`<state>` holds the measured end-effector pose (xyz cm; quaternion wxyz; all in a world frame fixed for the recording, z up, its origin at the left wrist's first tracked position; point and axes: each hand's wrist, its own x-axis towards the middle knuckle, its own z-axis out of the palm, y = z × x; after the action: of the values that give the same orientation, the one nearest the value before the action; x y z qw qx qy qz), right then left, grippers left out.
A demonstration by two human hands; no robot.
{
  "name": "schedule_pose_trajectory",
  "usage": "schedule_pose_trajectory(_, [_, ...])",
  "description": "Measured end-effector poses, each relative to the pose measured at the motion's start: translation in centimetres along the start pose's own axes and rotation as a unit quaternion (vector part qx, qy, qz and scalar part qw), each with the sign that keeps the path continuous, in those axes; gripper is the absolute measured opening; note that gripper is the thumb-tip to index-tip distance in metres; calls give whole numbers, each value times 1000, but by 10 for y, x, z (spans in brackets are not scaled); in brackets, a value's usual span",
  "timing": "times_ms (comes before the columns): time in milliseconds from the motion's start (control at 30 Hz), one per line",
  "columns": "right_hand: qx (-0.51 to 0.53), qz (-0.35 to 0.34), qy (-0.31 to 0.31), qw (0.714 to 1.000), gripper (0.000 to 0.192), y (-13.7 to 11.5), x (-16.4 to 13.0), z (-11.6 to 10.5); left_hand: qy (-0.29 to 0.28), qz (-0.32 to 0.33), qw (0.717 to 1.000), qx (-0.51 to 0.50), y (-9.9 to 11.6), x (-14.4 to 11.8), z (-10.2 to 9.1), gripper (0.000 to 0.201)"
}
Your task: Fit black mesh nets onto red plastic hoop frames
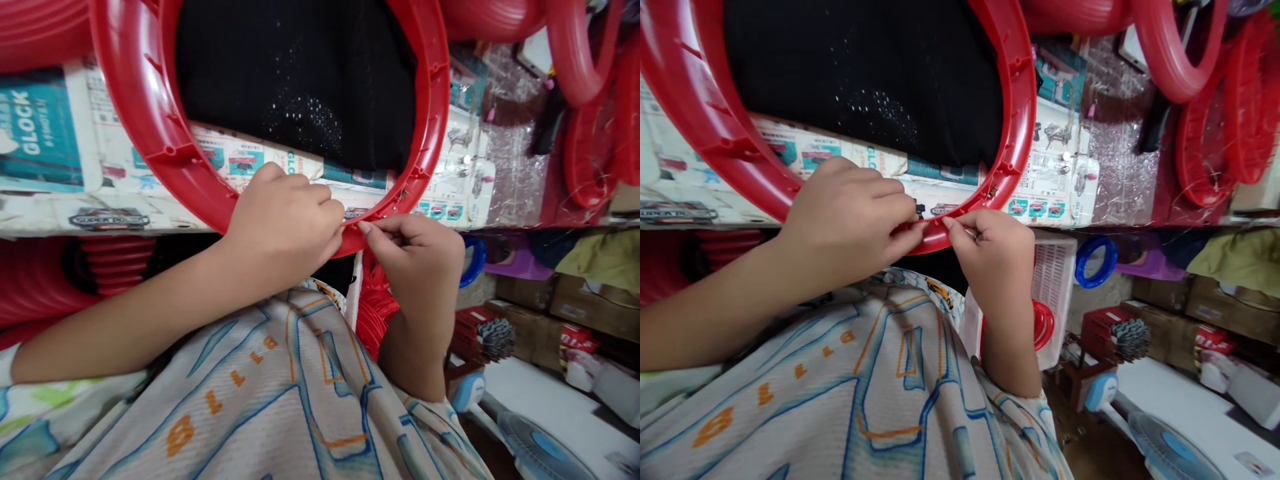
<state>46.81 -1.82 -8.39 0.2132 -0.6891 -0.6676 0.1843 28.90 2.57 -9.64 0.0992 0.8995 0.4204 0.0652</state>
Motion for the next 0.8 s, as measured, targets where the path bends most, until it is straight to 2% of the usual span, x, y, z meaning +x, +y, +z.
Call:
schedule_pose_trajectory(133, [11,14,-18,1000,15,0,-8,2,6,95,995,-5,-24,-5,-2,38])
schedule_pose_trajectory(200, [37,19,-36,998,16,-2,-12,3,26,153,988,10,-35,-10,-5,39])
schedule_pose_trajectory(267, [59,29,-39,997,18,-5,-15,6,60,183,981,30,-38,-14,-8,39])
schedule_pose_trajectory(333, [67,39,-34,996,18,-7,-17,8,85,173,980,44,-34,-17,-10,39])
schedule_pose_trajectory(433, [67,38,-36,996,18,-8,-17,10,86,135,986,40,-21,-16,-6,30])
schedule_pose_trajectory(500, [60,26,-38,997,19,-8,-17,9,90,147,985,23,-17,-12,-1,25])
schedule_pose_trajectory(600, [41,-6,-37,998,18,-10,-18,6,99,172,980,7,-18,-7,8,27])
schedule_pose_trajectory(800, [-25,-92,11,995,13,-14,-13,4,74,131,988,18,-13,-7,8,28])
